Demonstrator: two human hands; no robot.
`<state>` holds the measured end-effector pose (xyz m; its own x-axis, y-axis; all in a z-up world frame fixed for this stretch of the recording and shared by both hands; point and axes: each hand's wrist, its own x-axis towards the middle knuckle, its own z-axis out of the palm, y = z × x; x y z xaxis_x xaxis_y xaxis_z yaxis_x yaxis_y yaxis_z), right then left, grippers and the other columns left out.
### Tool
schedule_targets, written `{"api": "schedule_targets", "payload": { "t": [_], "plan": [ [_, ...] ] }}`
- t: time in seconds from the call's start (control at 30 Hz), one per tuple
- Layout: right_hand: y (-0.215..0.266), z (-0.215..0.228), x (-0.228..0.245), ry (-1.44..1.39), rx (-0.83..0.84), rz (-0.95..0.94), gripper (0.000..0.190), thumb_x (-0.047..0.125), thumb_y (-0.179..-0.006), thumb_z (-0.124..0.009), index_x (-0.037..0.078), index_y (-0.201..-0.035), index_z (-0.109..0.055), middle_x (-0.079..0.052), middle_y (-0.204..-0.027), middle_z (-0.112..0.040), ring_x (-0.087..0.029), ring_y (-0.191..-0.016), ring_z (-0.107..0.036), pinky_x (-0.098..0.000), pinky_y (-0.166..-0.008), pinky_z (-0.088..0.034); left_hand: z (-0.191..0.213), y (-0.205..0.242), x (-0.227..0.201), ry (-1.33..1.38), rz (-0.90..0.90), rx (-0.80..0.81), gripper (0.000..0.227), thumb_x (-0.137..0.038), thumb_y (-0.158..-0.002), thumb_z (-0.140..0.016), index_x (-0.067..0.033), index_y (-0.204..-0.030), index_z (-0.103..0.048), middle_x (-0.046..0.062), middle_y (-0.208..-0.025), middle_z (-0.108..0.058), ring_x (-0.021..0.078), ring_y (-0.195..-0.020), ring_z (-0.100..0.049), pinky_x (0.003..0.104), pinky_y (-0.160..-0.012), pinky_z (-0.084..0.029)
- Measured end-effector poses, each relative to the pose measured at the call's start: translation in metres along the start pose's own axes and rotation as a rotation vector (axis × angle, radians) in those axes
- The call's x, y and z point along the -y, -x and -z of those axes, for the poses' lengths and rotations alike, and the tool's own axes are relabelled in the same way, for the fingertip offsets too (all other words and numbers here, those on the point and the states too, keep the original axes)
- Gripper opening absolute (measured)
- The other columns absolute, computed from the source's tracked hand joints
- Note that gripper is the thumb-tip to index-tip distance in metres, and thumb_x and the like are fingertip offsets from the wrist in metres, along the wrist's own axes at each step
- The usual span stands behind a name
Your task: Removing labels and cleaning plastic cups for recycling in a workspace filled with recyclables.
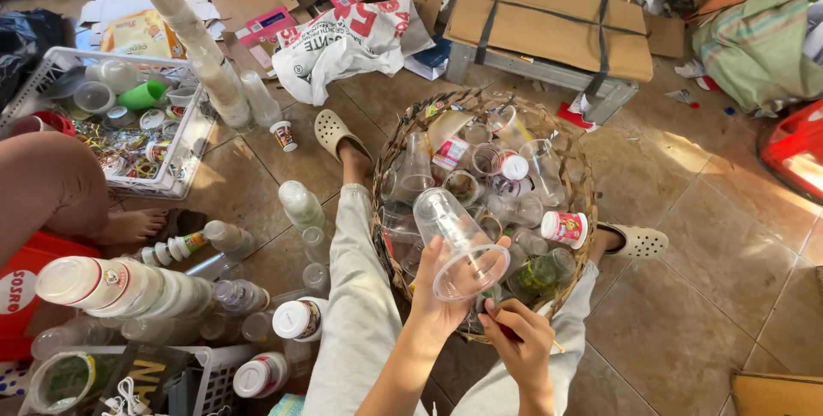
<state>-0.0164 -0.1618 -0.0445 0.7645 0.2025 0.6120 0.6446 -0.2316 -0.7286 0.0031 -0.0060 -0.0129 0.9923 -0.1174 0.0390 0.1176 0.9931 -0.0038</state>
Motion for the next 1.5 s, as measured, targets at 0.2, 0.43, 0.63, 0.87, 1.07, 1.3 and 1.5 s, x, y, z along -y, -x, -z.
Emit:
{"api": "schedule_targets", "payload": {
  "t": [0.2, 0.43, 0.63, 0.87, 1.07, 1.3, 1.5],
  "plan": [
    [0.004, 0.014, -0.012, 0.098, -0.116, -0.059, 0.016, -0.001, -0.074, -0.082, 0.000, -0.078, -0.066, -0.005, -0.084, -0.074, -0.008, -0.051, -0.050, -0.0201, -0.046, -0.039, -0.021, 0.001, 0.005, -0.169, 0.040, -0.257, 0.062, -0.029, -0.088, -0.062, -0.0029, -0.143, -0.047, 0.020, -0.137, -0.059, 0.0440, -0.120, -0.060, 0.048, -0.101, -0.052],
    [-0.001, 0.018, -0.008, 0.191, -0.159, -0.057, 0.014, -0.001, -0.075, -0.081, -0.002, -0.079, -0.068, -0.004, -0.082, -0.073, -0.008, -0.052, -0.047, -0.0212, -0.048, -0.037, -0.008, -0.006, 0.006, -0.193, 0.047, -0.370, 0.068, -0.030, -0.084, -0.067, -0.0039, -0.144, -0.047, 0.024, -0.133, -0.059, 0.0431, -0.108, -0.064, 0.048, -0.091, -0.057],
    [-0.011, -0.013, -0.023, 0.140, -0.136, -0.020, 0.015, 0.002, -0.078, -0.081, 0.000, -0.091, -0.073, -0.002, -0.081, -0.072, -0.008, -0.053, -0.048, -0.0211, -0.048, -0.036, 0.018, -0.015, -0.021, -0.124, -0.005, -0.312, 0.063, -0.032, -0.086, -0.071, -0.0007, -0.137, -0.052, 0.023, -0.122, -0.064, 0.0397, -0.106, -0.066, 0.050, -0.094, -0.057],
    [-0.104, -0.155, -0.018, -0.207, -0.127, -0.171, 0.020, 0.021, -0.092, -0.080, 0.004, -0.083, -0.076, -0.014, -0.064, -0.067, -0.008, -0.064, -0.049, -0.0334, -0.055, -0.049, 0.042, -0.029, -0.072, -0.033, -0.651, -0.539, 0.058, -0.044, -0.089, -0.073, -0.0160, -0.133, -0.049, 0.014, -0.138, -0.055, 0.0310, -0.119, -0.060, 0.041, -0.099, -0.057],
    [-0.148, -0.197, -0.061, -0.584, 0.091, -0.315, 0.018, 0.016, -0.095, -0.077, 0.006, -0.081, -0.072, -0.003, -0.042, -0.051, -0.009, -0.033, -0.047, -0.0201, -0.034, -0.037, 0.106, -0.017, -0.118, -0.404, -0.841, -0.374, 0.067, 0.000, -0.092, -0.060, -0.0264, -0.151, -0.043, 0.007, -0.121, -0.068, 0.0293, -0.119, -0.067, 0.042, -0.105, -0.057],
    [-0.102, -0.044, -0.070, -0.387, -0.970, -0.585, 0.020, 0.006, -0.082, -0.064, 0.019, -0.085, -0.048, 0.001, -0.055, -0.050, -0.009, -0.036, -0.042, -0.0230, -0.034, -0.036, 0.179, -0.020, -0.135, -0.968, -0.171, -0.614, 0.049, -0.010, -0.091, -0.049, -0.0183, -0.137, -0.063, 0.009, -0.109, -0.075, 0.0265, -0.095, -0.077, 0.029, -0.076, -0.056],
    [-0.080, 0.036, -0.102, -0.585, -1.557, -0.541, 0.026, 0.037, -0.103, -0.059, 0.018, -0.098, -0.041, 0.000, -0.073, -0.050, -0.011, -0.049, -0.038, -0.0279, -0.046, -0.034, 0.162, -0.013, -0.131, -0.876, -0.126, -0.765, 0.045, -0.018, -0.097, -0.048, -0.0121, -0.141, -0.055, 0.009, -0.117, -0.063, 0.0208, -0.097, -0.064, 0.034, -0.090, -0.044]
  ]
}}
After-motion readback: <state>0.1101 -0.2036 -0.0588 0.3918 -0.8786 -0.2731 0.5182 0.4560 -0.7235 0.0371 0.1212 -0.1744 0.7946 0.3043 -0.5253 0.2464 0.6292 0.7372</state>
